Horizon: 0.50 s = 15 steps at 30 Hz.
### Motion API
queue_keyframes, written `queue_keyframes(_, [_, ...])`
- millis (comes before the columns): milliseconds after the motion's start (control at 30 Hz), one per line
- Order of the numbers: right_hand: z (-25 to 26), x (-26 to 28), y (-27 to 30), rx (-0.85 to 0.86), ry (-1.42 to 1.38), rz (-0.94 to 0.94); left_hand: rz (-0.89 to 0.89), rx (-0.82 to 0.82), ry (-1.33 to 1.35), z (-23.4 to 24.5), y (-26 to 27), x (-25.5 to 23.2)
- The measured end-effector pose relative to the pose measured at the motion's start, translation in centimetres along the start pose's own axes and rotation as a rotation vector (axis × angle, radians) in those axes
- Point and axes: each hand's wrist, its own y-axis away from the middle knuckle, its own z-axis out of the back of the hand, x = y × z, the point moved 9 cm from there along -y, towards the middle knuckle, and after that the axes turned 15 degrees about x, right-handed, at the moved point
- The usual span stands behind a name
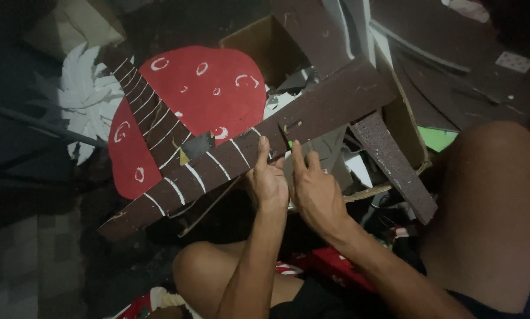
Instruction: Cutting shapes out of cardboard using a utility knife for a craft project.
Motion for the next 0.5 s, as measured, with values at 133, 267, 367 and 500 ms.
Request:
queue_keyframes(133, [-0.5, 0.4, 0.6, -0.011, 0.086, -0.034, -0.01, 0.005, 0.02, -0.2, 0.1, -0.1])
queue_keyframes(267, [-0.6, 0.6, 1.4, -0.024, 0.118, -0.051, -0.03, -0.007, -0.008, -0.5, 0.8, -0.5])
queue_keyframes(367, [-1.1, 0.6, 1.7, -0.047, 0.159, -0.043, -0.044, -0.01, -0.026, -1.1, 1.6, -1.1])
queue_keyframes(500, [-1.0, 0.7, 2.4, -0.039, 0.102, -0.044, -0.079, -0.033, -0.013, -0.1, 1.2, -0.6])
